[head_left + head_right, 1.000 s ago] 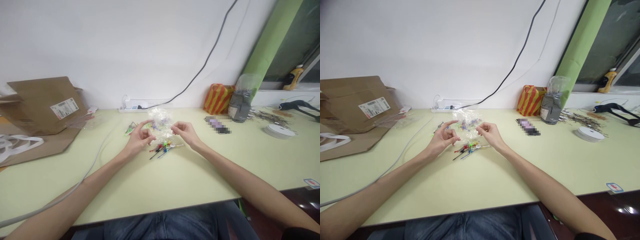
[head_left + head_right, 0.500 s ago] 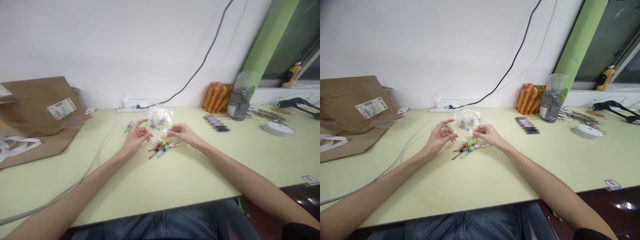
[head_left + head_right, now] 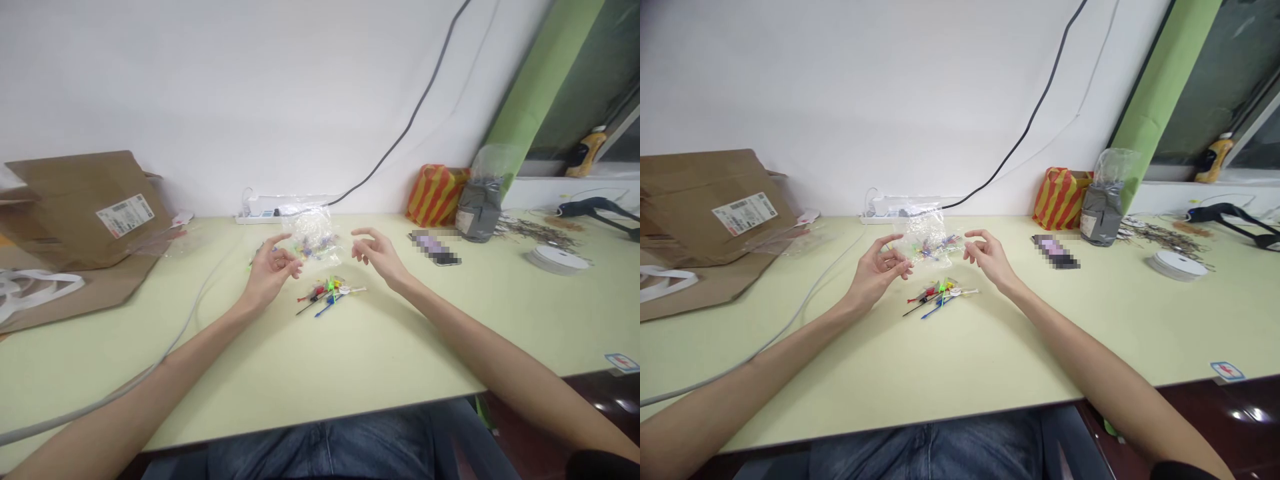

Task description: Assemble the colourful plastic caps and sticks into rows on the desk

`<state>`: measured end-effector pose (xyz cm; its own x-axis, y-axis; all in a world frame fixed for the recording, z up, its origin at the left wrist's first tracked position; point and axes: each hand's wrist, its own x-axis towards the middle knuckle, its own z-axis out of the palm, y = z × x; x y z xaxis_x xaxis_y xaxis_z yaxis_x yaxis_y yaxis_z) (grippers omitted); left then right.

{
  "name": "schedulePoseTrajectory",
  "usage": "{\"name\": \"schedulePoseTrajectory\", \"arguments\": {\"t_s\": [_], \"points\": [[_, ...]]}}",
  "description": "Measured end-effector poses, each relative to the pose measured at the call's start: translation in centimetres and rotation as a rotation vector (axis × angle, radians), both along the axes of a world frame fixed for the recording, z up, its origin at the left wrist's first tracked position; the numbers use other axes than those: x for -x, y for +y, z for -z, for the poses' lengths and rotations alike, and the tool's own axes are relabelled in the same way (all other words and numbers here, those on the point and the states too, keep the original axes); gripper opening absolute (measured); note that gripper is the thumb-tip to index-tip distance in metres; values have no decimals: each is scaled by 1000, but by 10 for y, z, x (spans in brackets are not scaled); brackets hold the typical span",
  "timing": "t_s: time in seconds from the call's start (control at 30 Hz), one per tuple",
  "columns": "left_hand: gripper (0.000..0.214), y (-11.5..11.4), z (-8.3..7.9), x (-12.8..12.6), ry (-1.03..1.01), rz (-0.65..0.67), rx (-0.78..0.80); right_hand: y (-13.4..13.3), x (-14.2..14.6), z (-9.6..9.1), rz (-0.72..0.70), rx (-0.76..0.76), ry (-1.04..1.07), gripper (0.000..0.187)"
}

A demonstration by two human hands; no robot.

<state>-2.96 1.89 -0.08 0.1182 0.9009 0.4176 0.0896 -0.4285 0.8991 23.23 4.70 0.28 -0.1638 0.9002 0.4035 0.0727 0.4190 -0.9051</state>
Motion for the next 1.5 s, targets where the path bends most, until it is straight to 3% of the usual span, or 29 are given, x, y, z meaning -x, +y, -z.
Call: {"name": "schedulePoseTrajectory", "arguments": {"t_s": [0.13,0.23,0.4,0.5,0.6,0.73,0.87,1.0,1.1,1.17,1.27,1.43,1.5], "points": [[65,-5,-1,-5,10,36,4,-7,10,1,-132,40,-217,43],[62,-8,-1,-8,26,67,-6,-10,21,3,-168,14,-221,44],[56,-7,1,-5,91,92,-3,8,8,9,97,39,-9,39],[53,-8,5,-4,176,122,15,27,-19,18,303,72,-36,42],[49,-11,7,-5,306,152,3,43,-44,27,418,89,-95,46],[39,-19,2,-9,620,189,-157,55,-63,39,494,96,-261,48],[39,-24,-4,-13,847,284,-327,61,-66,46,550,82,-501,34],[46,-23,-2,-10,907,341,-304,62,-62,50,606,56,-674,21],[55,-19,5,-5,919,370,-262,62,-60,51,631,13,-773,38],[59,-16,8,-2,937,384,-251,61,-59,51,618,-58,-844,47],[62,-15,9,-1,966,400,-239,60,-54,48,523,-187,-872,42],[60,-16,3,-4,982,423,-217,44,-28,35,339,-404,-706,29],[59,-16,3,-5,949,412,-212,27,-13,27,198,-504,-644,30]]}}
